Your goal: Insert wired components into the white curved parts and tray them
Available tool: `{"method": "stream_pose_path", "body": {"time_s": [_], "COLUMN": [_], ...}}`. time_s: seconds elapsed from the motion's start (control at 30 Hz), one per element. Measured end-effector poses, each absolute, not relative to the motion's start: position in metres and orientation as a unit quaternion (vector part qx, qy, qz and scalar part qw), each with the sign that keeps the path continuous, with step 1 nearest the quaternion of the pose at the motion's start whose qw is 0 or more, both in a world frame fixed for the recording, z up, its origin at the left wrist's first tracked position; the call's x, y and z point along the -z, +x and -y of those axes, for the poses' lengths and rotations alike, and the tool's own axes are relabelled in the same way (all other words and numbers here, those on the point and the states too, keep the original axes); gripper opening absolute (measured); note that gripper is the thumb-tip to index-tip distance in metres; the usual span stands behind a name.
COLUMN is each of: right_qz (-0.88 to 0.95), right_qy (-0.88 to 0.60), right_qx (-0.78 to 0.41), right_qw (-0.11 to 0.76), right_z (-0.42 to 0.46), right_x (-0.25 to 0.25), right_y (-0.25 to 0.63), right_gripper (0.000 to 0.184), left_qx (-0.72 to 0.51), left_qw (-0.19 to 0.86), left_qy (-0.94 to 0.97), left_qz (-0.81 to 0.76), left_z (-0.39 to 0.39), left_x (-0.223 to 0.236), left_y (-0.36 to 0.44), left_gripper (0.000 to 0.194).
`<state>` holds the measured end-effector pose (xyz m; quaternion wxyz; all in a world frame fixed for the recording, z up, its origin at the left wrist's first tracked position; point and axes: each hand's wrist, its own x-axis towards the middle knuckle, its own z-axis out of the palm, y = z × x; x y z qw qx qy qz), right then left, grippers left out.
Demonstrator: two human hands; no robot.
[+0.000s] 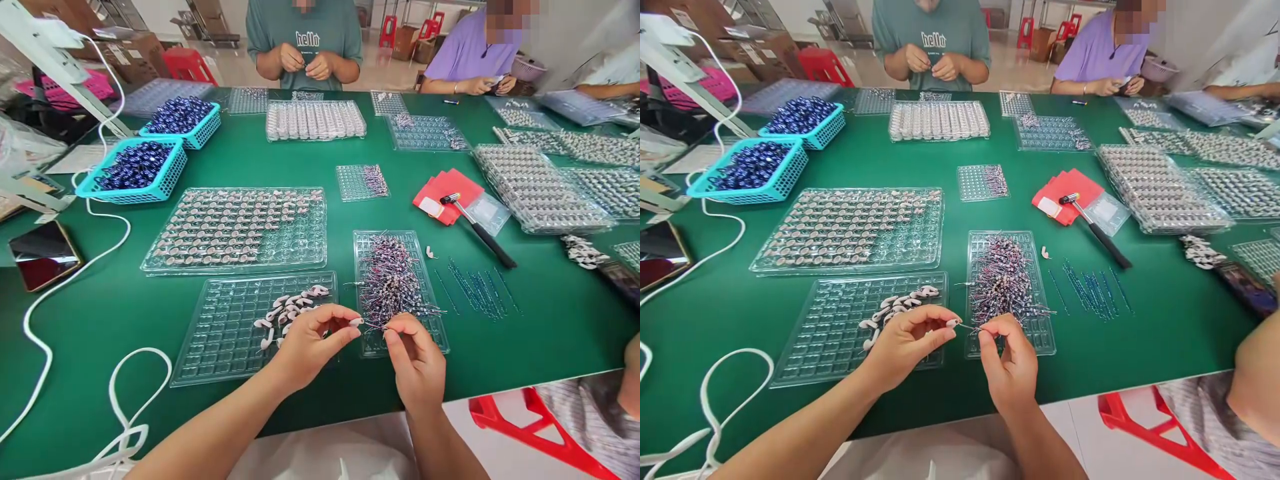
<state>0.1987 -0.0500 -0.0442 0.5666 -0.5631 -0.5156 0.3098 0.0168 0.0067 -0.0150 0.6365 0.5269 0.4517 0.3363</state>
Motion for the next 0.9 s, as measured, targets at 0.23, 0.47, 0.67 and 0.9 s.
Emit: {"method": "stream_pose_path", "body": {"time_s": [0.23, 0.47, 0.67, 0.9], "right_qz": [0.520, 0.529, 0.543, 0.555], "right_qy": [-0.574, -0.582, -0.575, -0.572], "right_qx": [-0.318, -0.316, -0.296, -0.261], "right_qw": [0.547, 0.530, 0.536, 0.545], "right_z": [0.0498, 0.0499, 0.0476, 0.0473], "right_x": [0.0422, 0.0418, 0.0443, 0.0458], "right_y": [0.1981, 0.1986, 0.1979, 0.1971], "right_gripper": [0.006, 0.007, 0.008, 0.011], "left_qx": [-0.338, -0.336, -0.338, -0.339], "left_qw": [0.623, 0.625, 0.595, 0.570], "left_qy": [0.543, 0.536, 0.567, 0.596], "left_qz": [-0.450, -0.457, -0.458, -0.453], "left_z": [-0.0056, -0.0072, -0.0076, -0.0077], "left_x": [0.0165, 0.0126, 0.0140, 0.0190], "left_y": [0.0168, 0.0173, 0.0161, 0.0144], "left_gripper": [0.018, 0.017, 0.013, 0.013]}}
